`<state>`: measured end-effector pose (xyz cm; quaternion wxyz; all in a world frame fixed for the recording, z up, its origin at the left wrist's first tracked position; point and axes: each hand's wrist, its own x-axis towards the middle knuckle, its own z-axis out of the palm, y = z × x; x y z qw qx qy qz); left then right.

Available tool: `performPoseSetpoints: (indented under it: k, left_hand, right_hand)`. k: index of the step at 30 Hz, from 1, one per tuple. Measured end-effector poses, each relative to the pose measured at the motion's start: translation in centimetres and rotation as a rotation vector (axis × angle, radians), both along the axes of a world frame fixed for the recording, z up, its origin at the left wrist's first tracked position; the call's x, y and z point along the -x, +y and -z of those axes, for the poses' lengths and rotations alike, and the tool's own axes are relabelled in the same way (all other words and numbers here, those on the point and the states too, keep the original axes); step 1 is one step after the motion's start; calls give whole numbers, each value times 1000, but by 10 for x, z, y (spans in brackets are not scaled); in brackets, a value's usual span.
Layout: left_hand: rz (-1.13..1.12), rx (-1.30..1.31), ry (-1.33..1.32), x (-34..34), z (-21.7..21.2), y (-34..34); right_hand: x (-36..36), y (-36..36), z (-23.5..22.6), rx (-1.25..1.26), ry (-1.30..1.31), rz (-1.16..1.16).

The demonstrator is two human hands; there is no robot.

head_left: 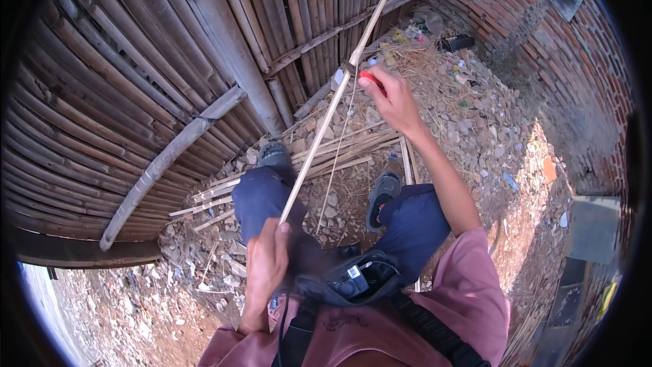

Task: The person is using a small blade to shave thin strips of wood from a bamboo stick.

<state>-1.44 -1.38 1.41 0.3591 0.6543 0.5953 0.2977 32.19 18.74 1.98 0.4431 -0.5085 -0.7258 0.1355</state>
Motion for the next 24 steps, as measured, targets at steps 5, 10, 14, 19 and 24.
performPoseSetpoints:
  k: [5,10,14,19,24]
  left_hand:
    - [26,-69,41,2,10,-5]
    - [23,-12,63,-1,15,-12]
    - [44,-10,95,-3,12,-9]
    - [43,-4,104,-2,15,-5]
    - [42,-45,101,4,15,-1]
  right_hand:
    - [-9,0,-9,-133,-260,110]
    - [-17,6,-6,-253,-346,101]
    - [-28,12,8,-293,-368,110]
    - [-31,19,20,-314,-409,107]
    - [-24,21,20,-266,-373,90]
